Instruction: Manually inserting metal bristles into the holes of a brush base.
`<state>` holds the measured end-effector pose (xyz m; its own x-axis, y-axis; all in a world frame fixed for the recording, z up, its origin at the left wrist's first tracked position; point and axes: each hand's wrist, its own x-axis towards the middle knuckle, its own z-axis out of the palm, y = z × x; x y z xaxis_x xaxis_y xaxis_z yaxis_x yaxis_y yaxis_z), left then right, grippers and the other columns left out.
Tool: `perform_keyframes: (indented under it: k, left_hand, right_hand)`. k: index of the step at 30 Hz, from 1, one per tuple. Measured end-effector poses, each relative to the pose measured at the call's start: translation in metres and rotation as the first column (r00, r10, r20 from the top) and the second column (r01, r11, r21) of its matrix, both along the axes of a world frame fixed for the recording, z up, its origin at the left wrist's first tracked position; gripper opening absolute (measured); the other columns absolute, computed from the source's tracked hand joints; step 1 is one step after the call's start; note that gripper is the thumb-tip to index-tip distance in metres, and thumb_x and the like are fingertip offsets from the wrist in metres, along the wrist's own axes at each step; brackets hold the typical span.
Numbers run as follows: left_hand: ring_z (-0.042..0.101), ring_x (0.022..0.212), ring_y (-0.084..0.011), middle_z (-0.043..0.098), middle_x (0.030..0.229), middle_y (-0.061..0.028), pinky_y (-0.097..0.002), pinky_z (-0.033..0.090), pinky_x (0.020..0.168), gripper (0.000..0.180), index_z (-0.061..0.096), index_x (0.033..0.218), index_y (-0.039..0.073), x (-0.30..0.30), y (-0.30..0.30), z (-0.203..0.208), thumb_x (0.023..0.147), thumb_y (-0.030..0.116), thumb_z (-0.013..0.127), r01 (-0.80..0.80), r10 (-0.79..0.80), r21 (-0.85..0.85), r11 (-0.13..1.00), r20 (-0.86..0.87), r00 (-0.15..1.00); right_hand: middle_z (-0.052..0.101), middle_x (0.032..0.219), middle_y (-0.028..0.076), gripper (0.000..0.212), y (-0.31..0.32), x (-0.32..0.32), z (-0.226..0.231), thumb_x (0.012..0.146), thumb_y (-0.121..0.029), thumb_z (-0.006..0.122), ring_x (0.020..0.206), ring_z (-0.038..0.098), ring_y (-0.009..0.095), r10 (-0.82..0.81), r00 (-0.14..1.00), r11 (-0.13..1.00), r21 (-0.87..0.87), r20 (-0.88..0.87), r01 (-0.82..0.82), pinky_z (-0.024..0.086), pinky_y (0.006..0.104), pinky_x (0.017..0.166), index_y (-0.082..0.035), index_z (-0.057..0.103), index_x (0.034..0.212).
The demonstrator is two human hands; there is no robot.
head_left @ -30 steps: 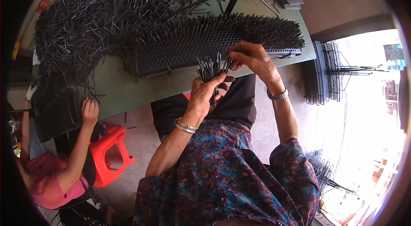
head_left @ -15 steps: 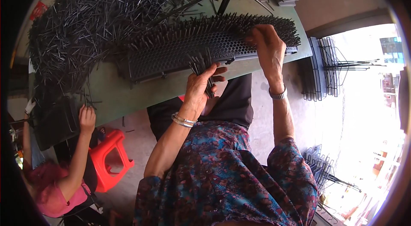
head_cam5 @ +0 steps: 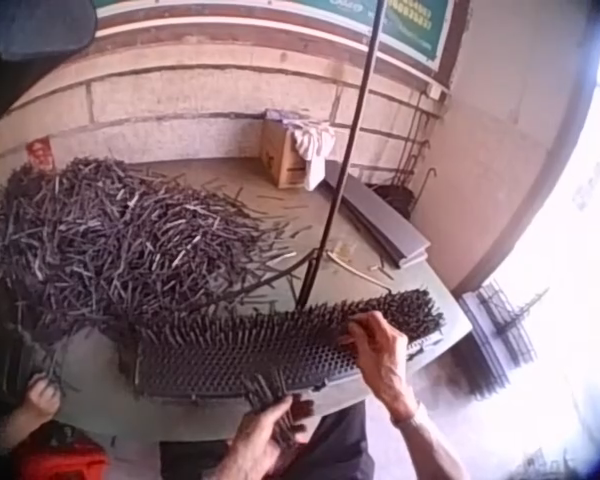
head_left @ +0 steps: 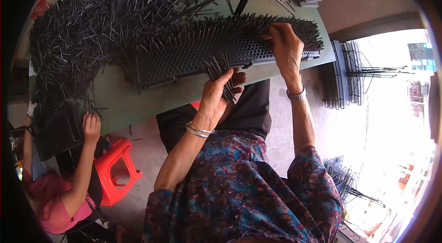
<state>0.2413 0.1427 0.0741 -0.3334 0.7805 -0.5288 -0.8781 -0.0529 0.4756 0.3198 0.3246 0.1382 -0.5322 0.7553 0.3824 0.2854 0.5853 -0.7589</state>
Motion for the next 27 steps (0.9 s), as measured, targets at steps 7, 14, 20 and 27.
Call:
perform_keyframes:
  k: [7,14,20,27]
  left_hand:
    - [0.07,0.087,-0.0207,0.071,0.096,-0.013,-0.0317,0.057,0.069,0.025,0.065,0.108,0.001,0.001,-0.001,0.0,0.094,0.022,0.062,-0.012,0.011,0.018,1.0,0.04,0.999]
    - [0.07,0.088,-0.0221,0.07,0.097,-0.0143,-0.0335,0.058,0.072,0.026,0.064,0.11,0.0,0.001,-0.001,-0.003,0.095,0.021,0.061,-0.003,0.001,0.039,0.999,0.037,0.999]
    - [0.068,0.094,-0.027,0.068,0.102,-0.0181,-0.0393,0.057,0.084,0.025,0.062,0.11,-0.001,0.003,0.0,-0.005,0.097,0.02,0.057,-0.032,0.023,0.081,0.996,0.109,0.994]
    - [0.067,0.097,-0.0286,0.068,0.103,-0.0192,-0.0453,0.056,0.088,0.023,0.061,0.109,-0.001,0.005,0.0,-0.004,0.098,0.018,0.055,-0.05,0.04,0.076,0.996,0.127,0.991]
  right_hand:
    - [0.069,0.08,0.009,0.008,0.004,-0.001,-0.001,0.091,-0.004,0.061,0.072,0.07,0.017,0.025,1.0,0.998,0.057,0.019,-0.026,0.05,0.0266,0.06,-0.001,0.062,0.098]
    - [0.067,0.079,0.011,0.006,0.005,-0.001,-0.002,0.091,-0.004,0.06,0.071,0.071,0.017,0.048,0.999,0.995,0.086,0.023,-0.05,0.05,0.0268,0.06,-0.001,0.061,0.096]
    - [0.066,0.078,0.011,0.006,0.011,-0.002,-0.001,0.092,-0.004,0.059,0.07,0.07,0.018,0.068,0.997,0.993,0.094,0.036,-0.071,0.05,0.0279,0.06,0.0,0.061,0.095]
    - [0.066,0.076,0.012,0.006,0.015,-0.004,0.003,0.091,-0.004,0.058,0.068,0.069,0.02,0.158,0.985,0.979,0.12,0.066,-0.165,0.051,0.0284,0.062,0.0,0.06,0.095]
